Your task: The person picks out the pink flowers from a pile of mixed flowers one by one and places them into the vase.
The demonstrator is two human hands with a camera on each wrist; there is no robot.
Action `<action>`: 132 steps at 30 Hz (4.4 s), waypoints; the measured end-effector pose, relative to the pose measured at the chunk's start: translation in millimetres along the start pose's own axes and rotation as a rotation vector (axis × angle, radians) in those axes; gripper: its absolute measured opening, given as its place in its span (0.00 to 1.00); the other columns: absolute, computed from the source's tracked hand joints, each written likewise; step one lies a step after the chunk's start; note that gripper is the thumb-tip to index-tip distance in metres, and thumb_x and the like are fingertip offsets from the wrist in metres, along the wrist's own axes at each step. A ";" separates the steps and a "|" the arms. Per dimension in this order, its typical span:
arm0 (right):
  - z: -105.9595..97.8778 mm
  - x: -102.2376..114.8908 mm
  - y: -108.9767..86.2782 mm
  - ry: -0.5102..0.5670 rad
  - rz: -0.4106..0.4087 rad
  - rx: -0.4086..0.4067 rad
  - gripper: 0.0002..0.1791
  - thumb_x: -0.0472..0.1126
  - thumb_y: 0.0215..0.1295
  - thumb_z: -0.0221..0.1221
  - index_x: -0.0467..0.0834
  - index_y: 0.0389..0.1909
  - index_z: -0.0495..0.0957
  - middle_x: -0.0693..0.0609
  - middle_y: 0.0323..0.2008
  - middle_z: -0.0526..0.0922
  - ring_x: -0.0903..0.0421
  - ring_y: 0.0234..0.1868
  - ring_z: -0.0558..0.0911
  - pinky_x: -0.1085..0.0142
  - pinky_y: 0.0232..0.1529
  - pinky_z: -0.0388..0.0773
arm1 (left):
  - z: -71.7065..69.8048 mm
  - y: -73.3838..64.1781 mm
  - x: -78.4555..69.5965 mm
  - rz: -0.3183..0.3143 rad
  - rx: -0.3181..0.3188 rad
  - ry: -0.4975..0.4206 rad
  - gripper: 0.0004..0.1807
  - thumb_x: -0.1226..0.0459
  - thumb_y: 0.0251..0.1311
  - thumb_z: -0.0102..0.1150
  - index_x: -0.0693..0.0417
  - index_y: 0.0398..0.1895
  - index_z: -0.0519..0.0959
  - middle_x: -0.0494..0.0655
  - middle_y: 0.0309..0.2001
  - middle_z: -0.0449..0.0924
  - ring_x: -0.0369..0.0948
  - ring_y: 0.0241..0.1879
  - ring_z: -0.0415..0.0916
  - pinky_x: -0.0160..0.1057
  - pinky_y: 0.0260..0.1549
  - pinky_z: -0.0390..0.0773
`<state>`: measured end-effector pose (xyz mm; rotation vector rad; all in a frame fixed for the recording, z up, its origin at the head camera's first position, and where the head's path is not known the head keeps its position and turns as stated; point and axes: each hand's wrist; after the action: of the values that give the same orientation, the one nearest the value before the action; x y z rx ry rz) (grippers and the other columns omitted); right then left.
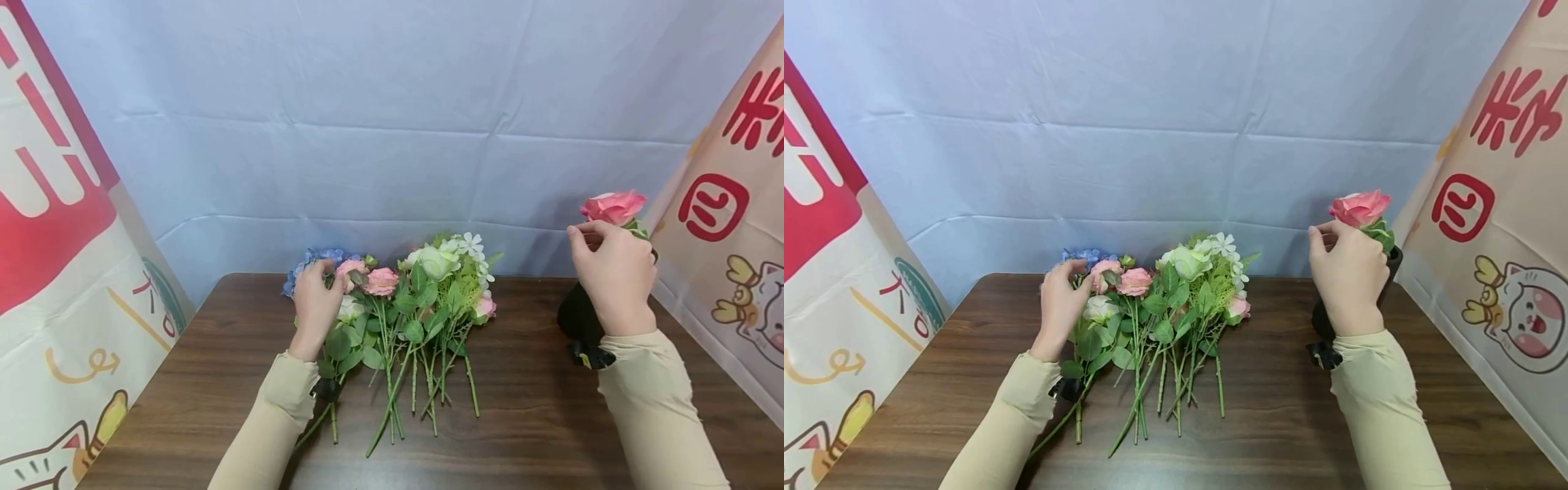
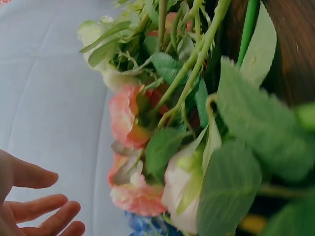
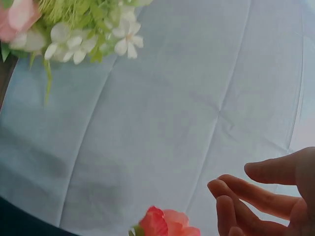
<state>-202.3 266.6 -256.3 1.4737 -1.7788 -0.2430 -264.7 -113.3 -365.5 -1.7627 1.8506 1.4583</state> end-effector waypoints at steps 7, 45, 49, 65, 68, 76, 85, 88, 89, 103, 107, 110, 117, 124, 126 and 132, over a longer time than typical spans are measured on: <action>12.9 8.9 -6.7 0.042 0.021 0.037 0.25 0.57 0.67 0.50 0.42 0.47 0.82 0.38 0.36 0.85 0.39 0.35 0.78 0.48 0.27 0.68 | 17.3 0.1 -1.3 -0.048 0.030 0.006 0.10 0.68 0.58 0.58 0.60 0.42 0.81 0.56 0.36 0.80 0.51 0.38 0.73 0.47 0.39 0.71; 105.8 34.7 -46.2 0.055 0.041 0.331 0.17 0.53 0.68 0.52 0.48 0.46 0.82 0.47 0.35 0.86 0.47 0.24 0.80 0.59 0.19 0.70 | 58.6 -4.8 2.8 -0.255 0.394 0.221 0.12 0.55 0.55 0.66 0.50 0.20 0.81 0.44 0.19 0.78 0.41 0.18 0.73 0.37 0.16 0.66; 109.1 34.9 -47.1 0.051 0.037 0.346 0.18 0.53 0.68 0.51 0.48 0.46 0.83 0.47 0.34 0.86 0.49 0.22 0.78 0.60 0.18 0.70 | 60.1 -5.0 6.2 -0.266 0.391 0.196 0.09 0.55 0.54 0.66 0.49 0.25 0.84 0.45 0.27 0.83 0.42 0.24 0.76 0.38 0.19 0.69; 108.7 36.0 -48.1 0.048 0.042 0.359 0.18 0.53 0.68 0.51 0.48 0.47 0.82 0.45 0.36 0.86 0.51 0.19 0.76 0.61 0.16 0.68 | 53.6 2.8 10.4 -0.262 0.284 0.063 0.08 0.60 0.47 0.70 0.54 0.21 0.83 0.48 0.26 0.84 0.46 0.28 0.78 0.38 0.24 0.72; 108.9 36.5 -48.7 0.051 0.041 0.362 0.17 0.52 0.68 0.51 0.48 0.47 0.82 0.46 0.37 0.86 0.51 0.19 0.77 0.62 0.16 0.68 | 51.7 4.1 9.0 -0.266 0.254 0.064 0.08 0.60 0.47 0.70 0.54 0.21 0.84 0.48 0.26 0.84 0.47 0.28 0.79 0.39 0.24 0.73; 108.4 38.7 -49.8 0.047 0.030 0.362 0.18 0.52 0.68 0.51 0.47 0.47 0.82 0.45 0.38 0.86 0.51 0.19 0.76 0.62 0.15 0.68 | 42.7 7.8 4.2 -0.277 0.201 0.046 0.08 0.59 0.48 0.70 0.54 0.23 0.85 0.49 0.26 0.85 0.48 0.31 0.81 0.43 0.28 0.77; 103.2 43.2 -50.4 0.066 0.025 0.366 0.18 0.52 0.68 0.52 0.46 0.47 0.82 0.44 0.34 0.86 0.54 0.13 0.72 0.63 0.13 0.64 | 24.4 10.7 -6.6 -0.255 0.137 -0.001 0.07 0.60 0.49 0.68 0.54 0.26 0.86 0.48 0.25 0.85 0.45 0.26 0.80 0.38 0.24 0.74; 101.8 44.7 -50.0 0.072 0.023 0.363 0.18 0.52 0.69 0.52 0.45 0.47 0.82 0.43 0.33 0.85 0.54 0.12 0.70 0.63 0.11 0.62 | 17.2 12.0 -12.2 -0.247 0.112 -0.031 0.07 0.60 0.50 0.66 0.54 0.28 0.86 0.48 0.25 0.85 0.45 0.26 0.81 0.38 0.24 0.74; 101.7 45.4 -50.0 0.075 0.022 0.364 0.18 0.52 0.69 0.52 0.45 0.48 0.82 0.43 0.33 0.85 0.54 0.12 0.70 0.63 0.11 0.62 | 14.7 12.4 -14.2 -0.247 0.101 -0.044 0.07 0.60 0.50 0.66 0.54 0.29 0.86 0.48 0.25 0.85 0.45 0.27 0.81 0.39 0.24 0.74; 102.7 65.2 -49.3 0.112 -0.006 0.318 0.17 0.51 0.67 0.53 0.45 0.46 0.83 0.44 0.33 0.86 0.54 0.16 0.74 0.64 0.13 0.65 | -10.3 13.9 -36.1 -0.186 -0.028 -0.148 0.05 0.63 0.51 0.64 0.54 0.29 0.86 0.50 0.24 0.85 0.47 0.28 0.82 0.46 0.37 0.76; 102.0 73.5 -49.1 0.135 -0.010 0.313 0.17 0.52 0.67 0.54 0.46 0.46 0.83 0.45 0.32 0.86 0.54 0.16 0.75 0.63 0.14 0.66 | -18.3 12.8 -43.6 -0.155 -0.065 -0.182 0.04 0.64 0.51 0.63 0.54 0.27 0.86 0.51 0.22 0.84 0.46 0.26 0.82 0.46 0.34 0.77; 102.8 78.3 -49.6 0.144 -0.010 0.315 0.17 0.52 0.67 0.54 0.47 0.46 0.83 0.46 0.33 0.86 0.54 0.18 0.76 0.64 0.15 0.67 | -23.8 11.7 -48.7 -0.133 -0.095 -0.176 0.04 0.65 0.51 0.62 0.54 0.25 0.86 0.50 0.21 0.84 0.45 0.25 0.81 0.45 0.30 0.77; 102.9 89.4 -50.9 0.179 -0.006 0.320 0.16 0.52 0.67 0.54 0.48 0.47 0.83 0.47 0.34 0.87 0.54 0.20 0.78 0.64 0.16 0.69 | -32.4 8.2 -59.1 -0.141 -0.116 -0.187 0.05 0.66 0.51 0.61 0.53 0.25 0.86 0.50 0.23 0.85 0.46 0.28 0.82 0.46 0.33 0.78; 98.7 99.7 -52.8 0.212 -0.035 0.288 0.16 0.52 0.67 0.55 0.48 0.46 0.83 0.48 0.33 0.87 0.52 0.24 0.80 0.64 0.18 0.70 | -36.5 5.9 -64.1 -0.116 -0.214 -0.240 0.04 0.67 0.48 0.62 0.54 0.27 0.85 0.50 0.24 0.85 0.44 0.25 0.81 0.43 0.27 0.75; 98.2 102.9 -53.9 0.221 -0.040 0.281 0.16 0.53 0.67 0.54 0.48 0.46 0.83 0.49 0.33 0.87 0.53 0.25 0.80 0.64 0.19 0.71 | -37.7 5.6 -64.6 -0.101 -0.250 -0.253 0.03 0.68 0.48 0.63 0.55 0.26 0.85 0.50 0.23 0.85 0.43 0.24 0.79 0.41 0.26 0.74; 96.1 112.5 -56.4 0.264 -0.069 0.234 0.15 0.53 0.67 0.55 0.49 0.43 0.84 0.50 0.30 0.86 0.53 0.26 0.80 0.60 0.24 0.73 | -42.3 4.9 -66.9 -0.078 -0.353 -0.328 0.04 0.72 0.47 0.60 0.59 0.24 0.83 0.54 0.20 0.82 0.40 0.19 0.75 0.35 0.21 0.72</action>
<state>-225.7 117.3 -303.5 1.6489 -1.5842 0.1264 -231.2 -102.0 -294.5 -1.5843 1.4138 1.9972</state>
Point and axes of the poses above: each hand's wrist, its own y-axis towards the middle knuckle, its own z-axis out of the palm, x = y × z
